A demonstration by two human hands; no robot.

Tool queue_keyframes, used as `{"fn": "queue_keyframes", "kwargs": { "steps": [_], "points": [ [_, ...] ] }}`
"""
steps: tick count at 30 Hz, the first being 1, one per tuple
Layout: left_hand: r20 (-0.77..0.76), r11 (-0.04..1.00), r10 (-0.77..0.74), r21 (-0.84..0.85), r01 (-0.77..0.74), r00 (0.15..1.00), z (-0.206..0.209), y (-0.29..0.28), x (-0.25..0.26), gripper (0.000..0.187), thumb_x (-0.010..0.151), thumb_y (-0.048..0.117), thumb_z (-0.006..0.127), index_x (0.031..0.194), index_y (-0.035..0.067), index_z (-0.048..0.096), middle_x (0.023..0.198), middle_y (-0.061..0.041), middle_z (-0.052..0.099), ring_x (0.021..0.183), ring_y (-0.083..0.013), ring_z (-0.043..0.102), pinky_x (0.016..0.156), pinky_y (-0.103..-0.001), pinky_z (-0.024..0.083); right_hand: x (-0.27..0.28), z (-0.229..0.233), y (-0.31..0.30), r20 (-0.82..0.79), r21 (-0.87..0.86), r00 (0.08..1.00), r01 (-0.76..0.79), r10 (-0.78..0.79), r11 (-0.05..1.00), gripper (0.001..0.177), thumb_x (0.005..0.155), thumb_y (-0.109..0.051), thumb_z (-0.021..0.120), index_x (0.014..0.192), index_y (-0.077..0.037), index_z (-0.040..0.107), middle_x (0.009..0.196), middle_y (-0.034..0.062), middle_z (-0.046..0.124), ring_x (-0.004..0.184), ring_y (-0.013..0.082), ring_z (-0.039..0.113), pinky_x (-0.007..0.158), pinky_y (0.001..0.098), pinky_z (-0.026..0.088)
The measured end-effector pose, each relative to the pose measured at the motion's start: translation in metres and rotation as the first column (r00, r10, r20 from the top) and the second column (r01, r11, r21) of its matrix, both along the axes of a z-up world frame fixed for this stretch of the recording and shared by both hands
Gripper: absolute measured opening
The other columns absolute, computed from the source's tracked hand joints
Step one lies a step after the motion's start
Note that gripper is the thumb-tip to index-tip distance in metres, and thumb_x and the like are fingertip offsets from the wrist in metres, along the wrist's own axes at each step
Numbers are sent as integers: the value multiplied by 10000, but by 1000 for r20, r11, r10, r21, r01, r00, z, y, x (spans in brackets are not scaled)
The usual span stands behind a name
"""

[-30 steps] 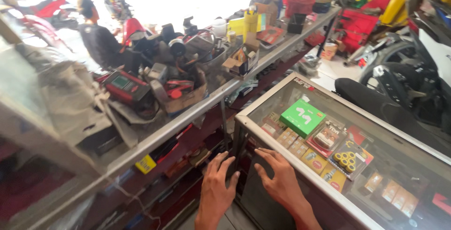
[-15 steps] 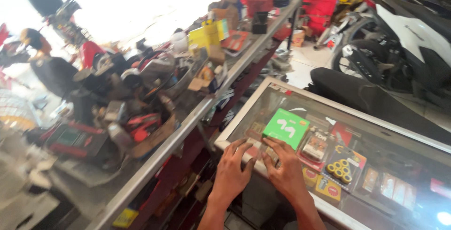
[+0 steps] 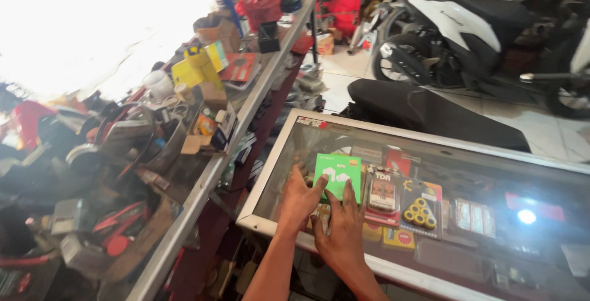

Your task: The person handles and arranges various packaged motorcycle components on a wire display rack and within glass display counters, picking them up and replacing them in different positions.

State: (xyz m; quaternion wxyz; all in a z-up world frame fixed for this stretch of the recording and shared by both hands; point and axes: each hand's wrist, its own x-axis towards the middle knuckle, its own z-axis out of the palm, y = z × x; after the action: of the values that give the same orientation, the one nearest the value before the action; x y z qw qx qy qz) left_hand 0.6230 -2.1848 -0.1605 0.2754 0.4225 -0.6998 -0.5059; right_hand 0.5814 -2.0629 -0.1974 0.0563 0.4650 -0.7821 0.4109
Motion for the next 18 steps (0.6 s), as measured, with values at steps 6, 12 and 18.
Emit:
{"fn": "queue_keyframes", "kwargs": {
  "steps": [6,12,18],
  "points": [
    [206,996,-41,-65,55,978,-19,-15,-20,667,800,386,816,1237,-69,599,1115,-266,726,1095,-417,696,970,-460,527,7,-2,2,61,-38,997,56,-54,998,606,712,-157,790,1276,-29,609,1543,276,389,1372,507,415,1103,572,373],
    [49,973,-211,-83,214,976,-42,-32,-11,479,754,181,816,1167,-39,715,1057,-228,772,1016,-334,757,887,-413,569,9,2,7,123,-105,992,25,-12,994,489,722,-186,820,1174,-58,684,1491,184,531,1295,406,566,1036,481,487],
    [-131,961,-265,40,272,955,-55,-33,-1,482,734,-7,719,1214,-25,685,1080,-196,774,992,-260,757,861,-371,582,12,12,19,150,-227,987,-22,58,974,376,779,-159,820,1117,-36,710,1371,163,666,1241,363,663,1002,437,525]
  ]
}}
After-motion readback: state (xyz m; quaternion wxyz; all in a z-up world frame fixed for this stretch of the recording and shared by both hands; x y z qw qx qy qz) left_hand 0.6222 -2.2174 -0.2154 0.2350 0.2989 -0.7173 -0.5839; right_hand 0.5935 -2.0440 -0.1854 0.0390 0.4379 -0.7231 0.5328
